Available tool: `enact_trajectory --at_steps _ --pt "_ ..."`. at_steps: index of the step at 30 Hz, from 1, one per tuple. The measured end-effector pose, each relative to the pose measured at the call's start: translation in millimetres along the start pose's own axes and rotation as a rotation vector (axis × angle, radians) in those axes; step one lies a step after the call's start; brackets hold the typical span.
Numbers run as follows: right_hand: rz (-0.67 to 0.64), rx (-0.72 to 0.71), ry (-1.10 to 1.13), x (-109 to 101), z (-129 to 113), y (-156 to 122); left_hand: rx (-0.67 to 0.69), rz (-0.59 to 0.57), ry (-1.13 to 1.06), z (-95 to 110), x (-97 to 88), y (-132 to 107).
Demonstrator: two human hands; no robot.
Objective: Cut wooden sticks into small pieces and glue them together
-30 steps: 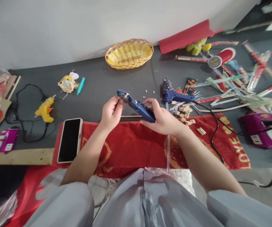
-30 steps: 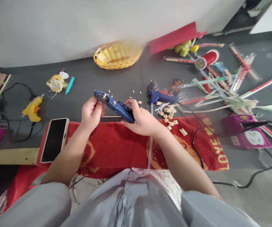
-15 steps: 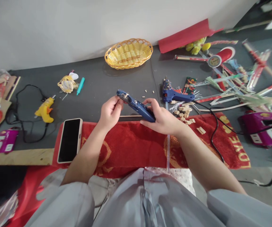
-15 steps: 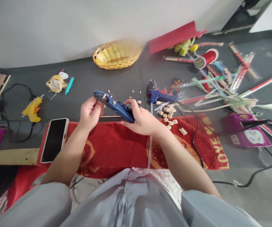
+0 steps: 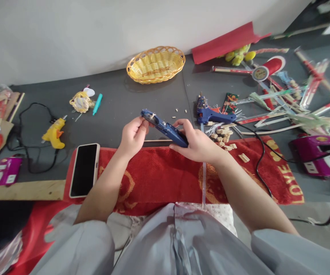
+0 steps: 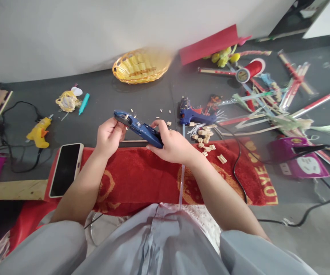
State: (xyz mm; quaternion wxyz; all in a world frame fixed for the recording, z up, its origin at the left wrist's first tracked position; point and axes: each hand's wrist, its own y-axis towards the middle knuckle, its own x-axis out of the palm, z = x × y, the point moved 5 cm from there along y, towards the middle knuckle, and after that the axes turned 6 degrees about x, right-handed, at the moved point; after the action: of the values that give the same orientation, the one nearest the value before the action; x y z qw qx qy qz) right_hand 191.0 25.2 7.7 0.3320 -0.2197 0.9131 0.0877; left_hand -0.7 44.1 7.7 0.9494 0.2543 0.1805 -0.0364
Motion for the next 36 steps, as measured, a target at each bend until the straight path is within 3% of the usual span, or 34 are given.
enact_trajectory --at_steps 11,27,36 --pt "-0.029 0.059 -0.157 5.3 3.3 -0.8 -0.062 -0.035 -0.075 -2.9 2.4 0.8" --pt "-0.016 0.037 -0.073 3.2 3.4 -0.5 -0.505 -0.158 -0.6 -2.8 15.6 -4.1" --pt "-0.032 0.052 -0.105 2.5 3.3 -0.8 -0.555 -0.189 -0.62 1.8 14.1 -5.1"
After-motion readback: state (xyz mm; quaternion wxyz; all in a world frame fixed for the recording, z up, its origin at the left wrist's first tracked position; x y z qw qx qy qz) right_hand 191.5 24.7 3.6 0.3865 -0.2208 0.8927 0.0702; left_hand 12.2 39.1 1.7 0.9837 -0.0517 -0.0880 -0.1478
